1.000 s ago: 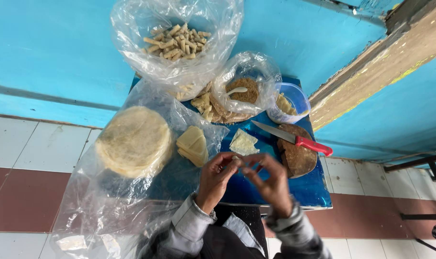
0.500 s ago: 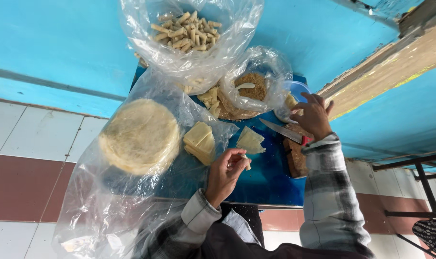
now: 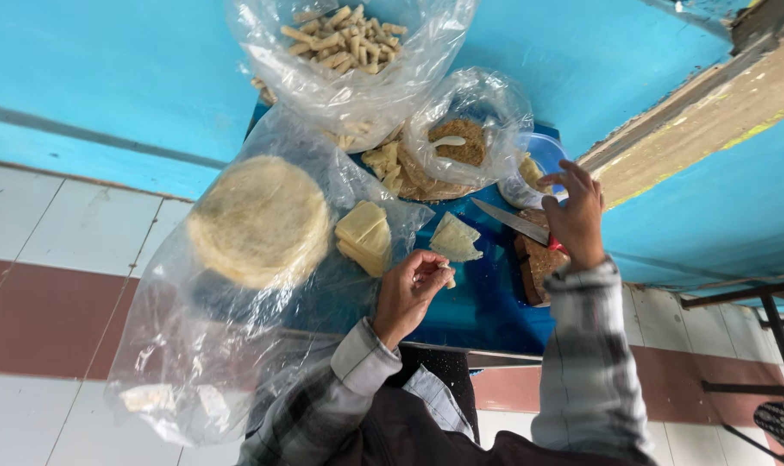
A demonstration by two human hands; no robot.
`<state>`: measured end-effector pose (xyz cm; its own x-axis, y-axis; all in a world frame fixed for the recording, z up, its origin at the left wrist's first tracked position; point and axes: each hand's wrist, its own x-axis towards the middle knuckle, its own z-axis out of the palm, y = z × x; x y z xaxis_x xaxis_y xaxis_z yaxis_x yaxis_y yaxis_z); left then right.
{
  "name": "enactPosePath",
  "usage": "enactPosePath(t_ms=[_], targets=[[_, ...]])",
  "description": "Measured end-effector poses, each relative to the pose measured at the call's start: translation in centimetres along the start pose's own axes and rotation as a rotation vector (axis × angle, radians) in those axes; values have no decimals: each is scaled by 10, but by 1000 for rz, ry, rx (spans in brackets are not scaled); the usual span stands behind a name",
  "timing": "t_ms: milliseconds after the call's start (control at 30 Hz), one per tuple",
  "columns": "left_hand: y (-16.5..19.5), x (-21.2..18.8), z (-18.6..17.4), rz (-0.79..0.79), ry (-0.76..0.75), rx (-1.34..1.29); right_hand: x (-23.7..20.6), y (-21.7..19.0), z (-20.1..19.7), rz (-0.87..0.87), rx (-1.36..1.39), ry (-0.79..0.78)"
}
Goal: The person takes thin pastry sheets from a stack, spoons brown filling from a plastic bag onto a sheet, and folds the sheet over the filling by hand to form filled snack packets, placing finished pieces aside. They repeat this cycle, occasionally repositioning the stack of sheets and the filling bag on the plastic-covered table.
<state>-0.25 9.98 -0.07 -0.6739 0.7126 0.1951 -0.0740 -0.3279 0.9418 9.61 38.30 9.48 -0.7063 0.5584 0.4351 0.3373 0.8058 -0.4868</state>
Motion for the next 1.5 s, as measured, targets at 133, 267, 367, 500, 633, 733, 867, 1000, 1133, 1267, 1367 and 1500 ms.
enactPosePath(t_ms=[133,267,367,500,633,733,867,1000,1133,1267,1367,1500], targets=[[-15,4,-5,-94,-61,-227,-90,-61,6,-203,334,-125],[-27,11,-8,-67,-48,-242,-150,-106,33,-120,426,-158],[-27,12,-13,-76,-47,-224,-157,-124,55,126,641,-75],[-16,16,-20,-112,-141,-222,-146,-126,76,65,443,141],[-9,11,-26,-102,-191,-176,-146,-112,85,58,517,164],[-7,10,-26,-127,-239,-132,-150,-105,85,192,691,129],[-6,9,-24,-140,-237,-112,-157,-111,76,131,542,191],[-4,9,-23,-136,-227,-112,-164,-125,61,-58,297,196],[-2,8,-25,-163,-231,-145,-162,-134,58,-194,119,141],[-2,8,-26,-174,-229,-207,-161,-139,66,-230,-133,150],[-2,9,-26,-195,-209,-234,-164,-141,71,-260,-272,163],[-1,10,-27,-210,-212,-247,-164,-135,67,-256,-476,177]])
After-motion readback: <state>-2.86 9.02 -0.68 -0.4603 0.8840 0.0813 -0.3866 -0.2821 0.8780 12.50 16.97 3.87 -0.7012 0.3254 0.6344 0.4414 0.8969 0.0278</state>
